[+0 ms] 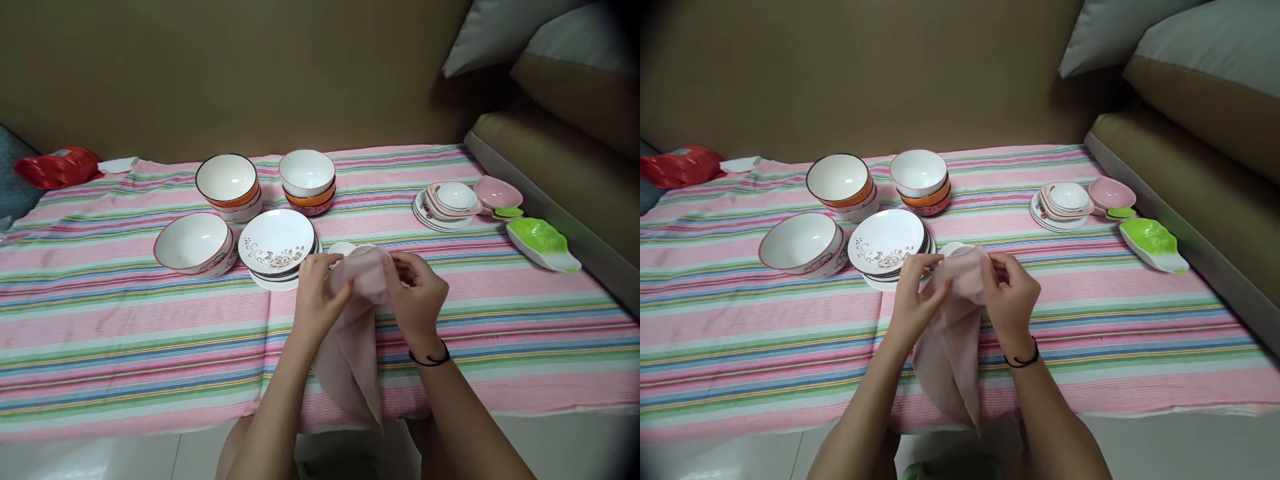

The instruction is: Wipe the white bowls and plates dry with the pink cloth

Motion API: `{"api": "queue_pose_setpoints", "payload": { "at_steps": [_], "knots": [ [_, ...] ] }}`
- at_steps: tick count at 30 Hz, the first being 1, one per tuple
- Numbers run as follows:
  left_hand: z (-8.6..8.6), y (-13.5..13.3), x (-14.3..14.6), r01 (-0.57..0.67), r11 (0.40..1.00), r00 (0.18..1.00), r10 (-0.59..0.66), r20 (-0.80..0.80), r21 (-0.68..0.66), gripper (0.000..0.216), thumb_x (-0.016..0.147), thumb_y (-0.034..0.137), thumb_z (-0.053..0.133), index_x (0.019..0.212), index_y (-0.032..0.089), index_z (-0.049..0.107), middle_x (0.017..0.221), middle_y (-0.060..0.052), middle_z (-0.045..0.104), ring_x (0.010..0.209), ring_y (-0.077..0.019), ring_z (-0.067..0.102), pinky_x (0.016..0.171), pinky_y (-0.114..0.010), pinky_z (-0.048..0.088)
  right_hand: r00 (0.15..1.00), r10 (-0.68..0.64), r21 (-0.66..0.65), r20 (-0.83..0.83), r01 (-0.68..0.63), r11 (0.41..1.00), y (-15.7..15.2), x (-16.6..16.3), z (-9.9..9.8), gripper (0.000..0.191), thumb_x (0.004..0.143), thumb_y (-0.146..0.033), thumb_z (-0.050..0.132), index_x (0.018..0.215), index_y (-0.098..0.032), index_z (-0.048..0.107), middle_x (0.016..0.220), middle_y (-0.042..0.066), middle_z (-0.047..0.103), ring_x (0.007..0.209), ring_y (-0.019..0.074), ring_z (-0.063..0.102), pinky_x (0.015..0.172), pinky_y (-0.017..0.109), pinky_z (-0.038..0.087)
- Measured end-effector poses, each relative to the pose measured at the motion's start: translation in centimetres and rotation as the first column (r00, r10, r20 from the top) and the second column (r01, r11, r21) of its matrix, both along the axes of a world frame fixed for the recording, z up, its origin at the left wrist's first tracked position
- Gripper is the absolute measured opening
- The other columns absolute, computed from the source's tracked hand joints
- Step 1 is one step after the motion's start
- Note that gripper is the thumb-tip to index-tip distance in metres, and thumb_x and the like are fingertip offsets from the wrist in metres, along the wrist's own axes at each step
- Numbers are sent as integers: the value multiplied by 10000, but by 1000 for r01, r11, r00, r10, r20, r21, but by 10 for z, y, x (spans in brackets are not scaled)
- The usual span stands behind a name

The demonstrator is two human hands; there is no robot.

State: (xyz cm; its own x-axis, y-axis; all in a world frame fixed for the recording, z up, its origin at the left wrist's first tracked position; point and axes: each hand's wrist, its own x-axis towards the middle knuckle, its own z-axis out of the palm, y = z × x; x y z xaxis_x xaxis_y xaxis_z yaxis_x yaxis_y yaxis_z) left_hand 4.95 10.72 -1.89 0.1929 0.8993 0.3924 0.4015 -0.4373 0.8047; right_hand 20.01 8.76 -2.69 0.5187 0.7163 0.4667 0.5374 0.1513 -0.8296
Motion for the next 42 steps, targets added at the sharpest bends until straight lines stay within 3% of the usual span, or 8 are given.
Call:
{"api": "queue_pose_setpoints", "payload": {
  "at_steps": [5, 10, 13, 16, 25, 31, 39, 42],
  "knots": [
    [-3, 2, -1, 89, 979, 983, -57, 173, -181, 342, 815, 191, 562, 1149, 201, 492, 1015, -59, 564, 876, -159, 557, 787, -299, 458, 995, -2, -7, -100, 1, 1000, 1, 7, 2, 216, 810, -369, 625, 843, -161, 671, 732, 44, 669, 650, 166, 622, 582, 270, 508],
    [0, 0, -3, -70, 976, 967, 118, 228, -208, 106, 822, 252, 588, 905, 188, 578, 737, 5, 550, 669, -115, 507, 637, -234, 420, 988, -1, -22, -153, -3, 1000, 3, 12, 0, 245, 791, -396, 640, 830, -156, 674, 735, 44, 670, 656, 172, 622, 582, 278, 508],
    [2, -2, -2, -27, 918, 923, 175, 344, -395, 213, 844, 379, 570, 867, 171, 607, 653, 4, 584, 544, -104, 490, 511, -217, 401, 990, 19, -55, -137, -27, 998, 3, 10, -3, 236, 794, -395, 637, 831, -165, 676, 739, 43, 675, 657, 174, 628, 585, 279, 512],
    [0, -4, 2, 87, 853, 902, 151, 404, -515, 311, 802, 425, 614, 929, 145, 656, 729, -31, 653, 584, -127, 556, 527, -233, 459, 986, 47, -70, -161, -59, 996, 2, 3, -5, 221, 795, -385, 637, 832, -171, 673, 745, 43, 683, 658, 176, 639, 585, 276, 521],
    [-8, -2, 4, 161, 811, 873, 149, 464, -562, 325, 795, 466, 603, 849, 152, 663, 756, -8, 606, 732, -148, 555, 705, -269, 500, 966, 174, -101, -191, -196, 976, -3, -13, -4, 225, 811, -374, 618, 869, -171, 695, 818, 55, 713, 746, 205, 664, 667, 306, 531],
    [-16, -4, 1, 207, 791, 896, 83, 437, -575, 339, 851, 482, 523, 763, 159, 574, 704, 2, 505, 686, -135, 492, 658, -248, 465, 958, 241, -195, -154, -269, 943, -2, -4, -4, 305, 855, -397, 547, 924, -150, 712, 843, 56, 718, 757, 214, 650, 630, 291, 484],
    [-21, -8, 5, 244, 767, 878, 85, 471, -594, 349, 859, 503, 499, 827, 160, 559, 778, -26, 568, 740, -163, 545, 680, -267, 468, 948, 307, -218, -84, -318, 923, -1, -1, -6, 370, 911, -408, 444, 804, -150, 687, 591, -7, 580, 559, 142, 525, 498, 237, 360],
    [-21, -8, 6, 230, 783, 897, 61, 439, -578, 353, 858, 498, 503, 825, 156, 585, 782, -33, 603, 766, -176, 569, 696, -274, 470, 945, 319, -223, -71, -326, 919, 1, -6, -7, 311, 878, -409, 512, 845, -165, 702, 643, -5, 632, 609, 155, 577, 542, 239, 408]
  ]
}}
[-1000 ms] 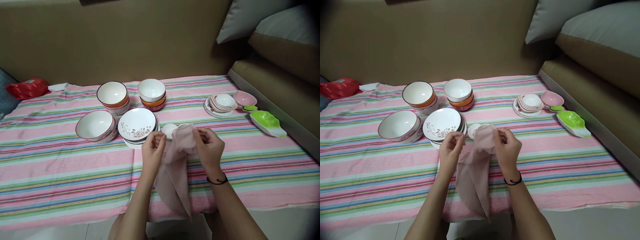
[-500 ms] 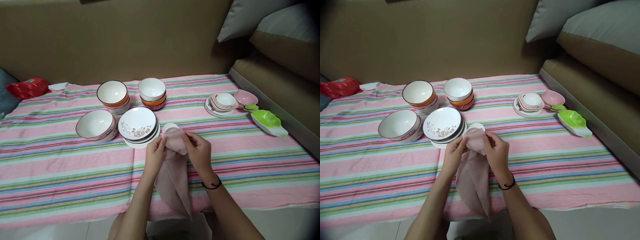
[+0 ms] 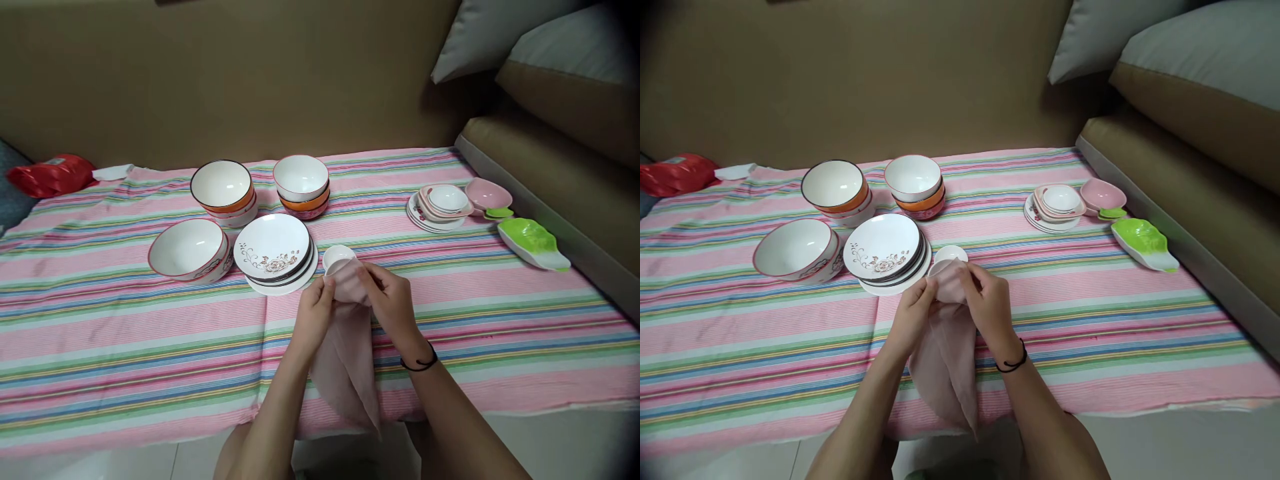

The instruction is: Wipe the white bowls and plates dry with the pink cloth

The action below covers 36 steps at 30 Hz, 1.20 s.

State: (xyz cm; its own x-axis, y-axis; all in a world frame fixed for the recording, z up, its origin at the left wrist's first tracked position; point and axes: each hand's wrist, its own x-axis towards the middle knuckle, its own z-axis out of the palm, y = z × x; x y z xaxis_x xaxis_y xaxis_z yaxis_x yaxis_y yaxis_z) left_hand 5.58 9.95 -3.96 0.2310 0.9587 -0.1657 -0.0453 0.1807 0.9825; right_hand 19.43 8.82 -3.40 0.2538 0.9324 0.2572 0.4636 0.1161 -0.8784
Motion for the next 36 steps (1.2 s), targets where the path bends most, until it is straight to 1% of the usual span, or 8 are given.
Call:
{"api": "queue_pose_setpoints", "payload": {
  "at_steps": [5, 10, 13, 16, 19, 27, 33, 36],
  "knots": [
    [3, 0, 5, 6, 998, 999, -4, -45, 58, 308, 840, 442, 549, 777, 148, 616, 787, -36, 639, 779, -186, 581, 688, -270, 459, 998, -31, 33, 47, 30, 999, 2, -8, -2, 198, 823, -330, 597, 858, -179, 720, 813, 36, 723, 740, 202, 656, 660, 283, 476],
    [2, -2, 11, -69, 992, 968, 93, 234, -107, 452, 721, 364, 715, 1093, 180, 536, 987, -80, 667, 868, -208, 632, 728, -308, 504, 983, -156, -5, -100, 156, 988, 3, -8, -2, 234, 809, -388, 614, 869, -172, 680, 772, 37, 709, 694, 191, 642, 613, 272, 475],
    [-1, -2, 12, -156, 979, 940, 187, 287, -130, 440, 670, 329, 760, 1018, 172, 542, 1047, -88, 656, 840, -178, 647, 730, -290, 510, 939, -208, -89, -273, 191, 978, 5, -7, -2, 319, 793, -461, 619, 927, -172, 625, 650, 12, 669, 541, 159, 585, 462, 238, 420],
    [-1, 1, 11, -245, 964, 936, 264, 235, -107, 343, 681, 337, 748, 928, 149, 600, 969, -82, 684, 811, -164, 648, 712, -262, 501, 933, -162, -55, -322, 153, 987, 5, -6, -2, 306, 807, -459, 603, 881, -165, 640, 705, 28, 680, 617, 163, 609, 512, 241, 454],
    [0, 1, 10, -306, 946, 920, 323, 220, -110, 332, 702, 343, 729, 957, 142, 659, 966, -86, 702, 887, -201, 643, 738, -282, 499, 948, -154, 14, -279, 164, 986, 4, -6, -2, 275, 799, -418, 627, 872, -164, 701, 924, 68, 708, 849, 204, 645, 708, 292, 510],
    [-1, -1, 12, -261, 962, 938, 271, 216, -77, 320, 802, 383, 632, 1047, 191, 703, 1051, -36, 691, 1012, -218, 594, 851, -295, 467, 964, -173, 27, -203, 182, 983, 0, -9, -5, 330, 847, -405, 577, 1036, -167, 707, 1018, 73, 709, 948, 236, 651, 819, 335, 505],
    [-3, -1, 9, -221, 970, 936, 240, 256, -104, 342, 802, 399, 626, 1062, 185, 689, 1080, -52, 677, 1020, -216, 586, 861, -301, 471, 988, -121, 24, -92, 124, 992, -2, -13, -4, 373, 906, -400, 476, 1117, -167, 677, 1046, 75, 702, 949, 241, 650, 772, 326, 503],
    [-2, -2, 9, -215, 969, 931, 240, 274, -118, 338, 809, 401, 617, 1047, 171, 681, 1076, -65, 674, 1004, -219, 594, 860, -312, 473, 996, -90, 42, -23, 91, 995, -4, -16, 0, 402, 922, -384, 440, 1192, -158, 635, 995, 77, 712, 822, 209, 662, 702, 299, 501]
  ]
}}
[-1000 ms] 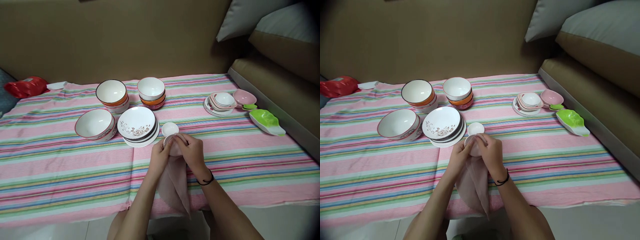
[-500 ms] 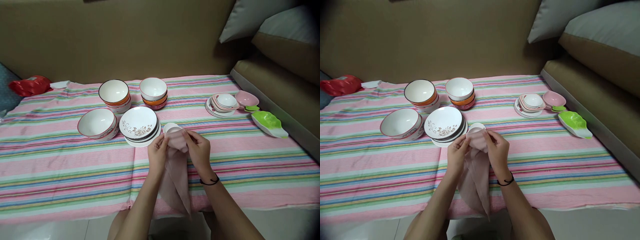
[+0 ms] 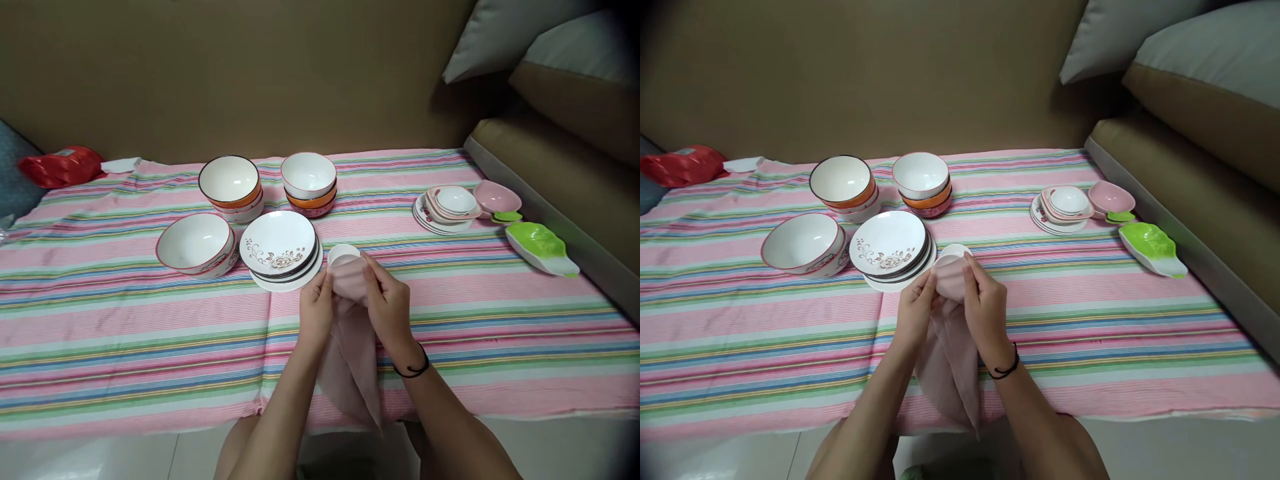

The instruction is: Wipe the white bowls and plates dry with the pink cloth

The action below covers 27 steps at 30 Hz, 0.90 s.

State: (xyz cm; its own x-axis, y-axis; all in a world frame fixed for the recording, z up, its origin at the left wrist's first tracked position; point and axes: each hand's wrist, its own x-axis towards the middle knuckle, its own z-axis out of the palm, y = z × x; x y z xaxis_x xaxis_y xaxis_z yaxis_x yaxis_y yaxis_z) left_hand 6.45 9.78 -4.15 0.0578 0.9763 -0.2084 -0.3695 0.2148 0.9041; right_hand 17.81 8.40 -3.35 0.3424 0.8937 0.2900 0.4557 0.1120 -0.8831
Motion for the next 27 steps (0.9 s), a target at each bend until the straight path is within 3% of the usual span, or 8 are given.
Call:
{"api": "queue_pose_setpoints", "payload": {
  "at_steps": [4, 12, 23, 27],
  "knots": [
    [5, -2, 1, 25, 999, 999, -25, -26, 31, 343, 808, 389, 622, 1051, 151, 663, 1039, -80, 681, 972, -222, 609, 835, -306, 478, 997, -3, -20, 78, 5, 1000, 0, -2, 3, 456, 891, -406, 494, 1246, -139, 594, 802, 50, 710, 622, 168, 610, 586, 269, 471],
    [4, -5, 3, -14, 998, 992, 23, -128, 66, 300, 758, 284, 669, 1023, 145, 666, 902, -54, 699, 825, -182, 628, 728, -257, 481, 994, -74, 18, 78, 73, 997, 1, -5, -7, 387, 842, -333, 560, 1160, -135, 656, 885, 81, 720, 738, 194, 639, 660, 269, 493],
    [5, -5, 5, -62, 996, 976, 75, -203, 67, 257, 753, 261, 638, 976, 140, 676, 867, -45, 690, 770, -166, 605, 688, -246, 464, 994, -88, 32, 67, 86, 996, 0, -6, -5, 378, 814, -319, 601, 1128, -122, 674, 797, 53, 712, 660, 162, 605, 638, 257, 473],
    [6, -5, 5, -77, 994, 956, 95, -278, 76, 173, 744, 254, 636, 848, 123, 680, 747, -20, 647, 671, -134, 552, 610, -215, 424, 990, -110, 32, 91, 108, 994, 0, -5, -5, 324, 807, -312, 610, 1052, -126, 710, 753, 37, 704, 600, 139, 576, 598, 241, 451]
  ]
}}
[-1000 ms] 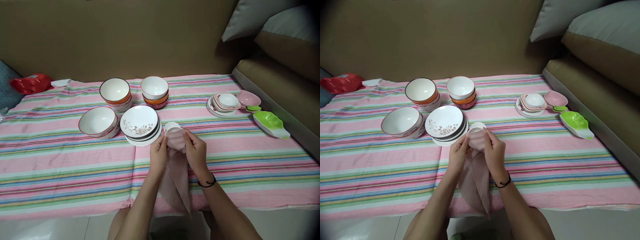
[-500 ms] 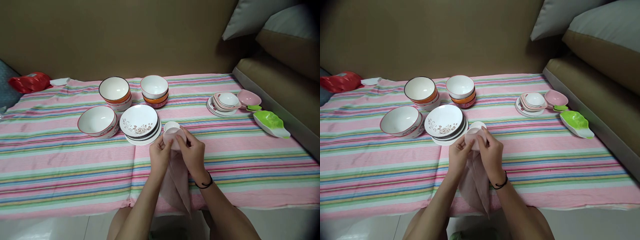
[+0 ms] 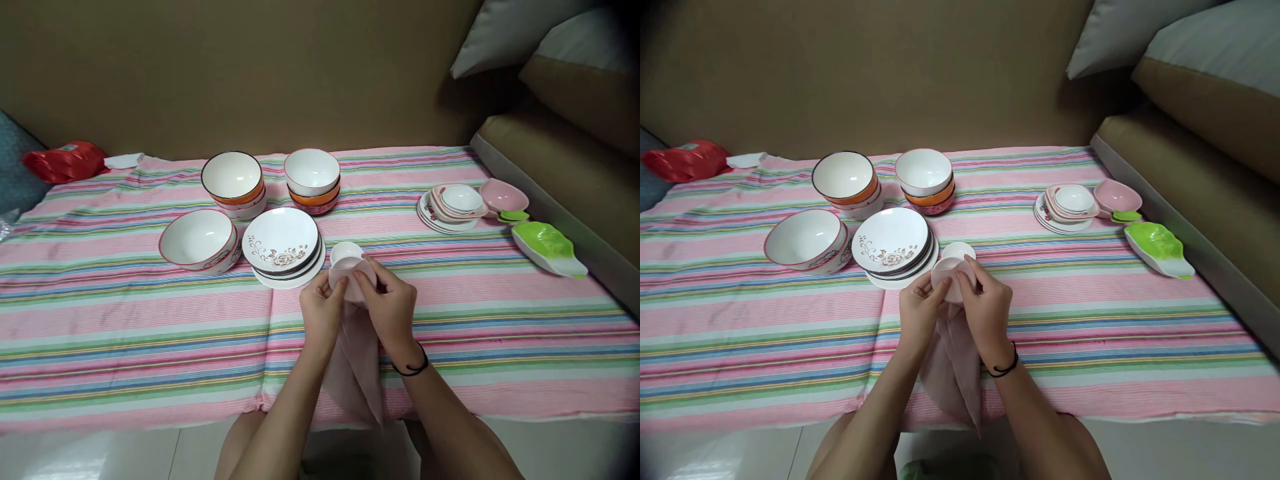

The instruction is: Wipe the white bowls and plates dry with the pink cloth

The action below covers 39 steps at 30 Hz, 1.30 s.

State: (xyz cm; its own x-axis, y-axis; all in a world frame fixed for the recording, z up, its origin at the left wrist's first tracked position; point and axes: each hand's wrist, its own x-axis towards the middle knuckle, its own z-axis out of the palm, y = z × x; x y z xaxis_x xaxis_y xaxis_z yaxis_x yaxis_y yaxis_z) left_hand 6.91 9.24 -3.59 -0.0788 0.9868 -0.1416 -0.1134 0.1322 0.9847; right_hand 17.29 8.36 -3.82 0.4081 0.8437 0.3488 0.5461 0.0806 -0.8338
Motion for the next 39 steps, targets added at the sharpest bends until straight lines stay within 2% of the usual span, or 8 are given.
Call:
{"api": "queue_pose_setpoints", "payload": {
  "at_steps": [9, 11, 16, 21, 26, 29, 35, 39],
  "knots": [
    [4, -1, -1, -34, 999, 974, 42, -225, 40, 261, 788, 353, 609, 638, 140, 626, 542, 37, 458, 546, -101, 398, 505, -209, 299, 998, 12, 35, 67, -14, 999, -1, 5, 5, 276, 849, -338, 559, 859, -142, 754, 510, -25, 541, 491, 103, 471, 504, 218, 378],
    [5, 0, -1, -30, 998, 964, 43, -262, 55, 247, 800, 346, 593, 671, 143, 648, 558, 31, 490, 565, -111, 424, 520, -212, 313, 996, 54, 22, 72, -55, 998, 0, 6, 4, 279, 861, -330, 537, 896, -151, 748, 553, -11, 596, 510, 119, 512, 518, 228, 402],
    [5, 1, -1, -1, 998, 961, 19, -277, 68, 171, 803, 192, 535, 855, 149, 692, 722, -10, 642, 667, -146, 537, 620, -231, 393, 990, 137, -9, 42, -137, 991, 2, 6, 0, 277, 862, -284, 509, 1009, -171, 715, 880, 65, 726, 716, 195, 650, 650, 284, 488],
    [3, 1, -2, 21, 997, 972, -2, -233, 80, 231, 791, 140, 529, 967, 151, 678, 913, -53, 694, 816, -180, 592, 736, -261, 429, 993, 117, -4, 25, -117, 993, 4, 7, 1, 209, 820, -295, 588, 887, -158, 730, 743, 32, 707, 628, 156, 605, 593, 238, 448],
    [8, 2, -3, 53, 993, 943, -17, -332, 101, 172, 833, 274, 569, 847, 157, 695, 727, -6, 646, 682, -142, 539, 622, -224, 385, 993, 106, 8, 48, -107, 994, 5, 10, 4, 246, 807, -345, 620, 708, -141, 715, 523, -29, 537, 514, 92, 452, 517, 204, 352],
    [10, 3, -5, 55, 990, 912, 4, -411, 131, 270, 852, 346, 557, 686, 152, 643, 578, 26, 537, 588, -116, 455, 540, -217, 317, 985, 154, -9, 79, -154, 988, 4, 11, 6, 315, 858, -355, 549, 688, -138, 700, 494, -33, 465, 498, 88, 411, 499, 207, 321],
    [9, 4, -8, 97, 978, 905, -10, -425, 183, 347, 899, 392, 478, 662, 163, 585, 561, 28, 472, 566, -117, 405, 527, -235, 271, 963, 247, -72, 104, -240, 968, 5, 12, 5, 254, 865, -327, 521, 862, -156, 708, 573, -19, 562, 523, 103, 459, 521, 213, 343],
    [10, 3, -7, 120, 975, 918, -37, -396, 188, 338, 920, 372, 432, 685, 172, 569, 607, 13, 516, 585, -126, 428, 544, -238, 271, 973, 208, -83, 99, -200, 976, 7, 15, 4, 229, 821, -355, 596, 777, -159, 707, 554, -28, 560, 516, 93, 449, 511, 210, 329]
  ]
}}
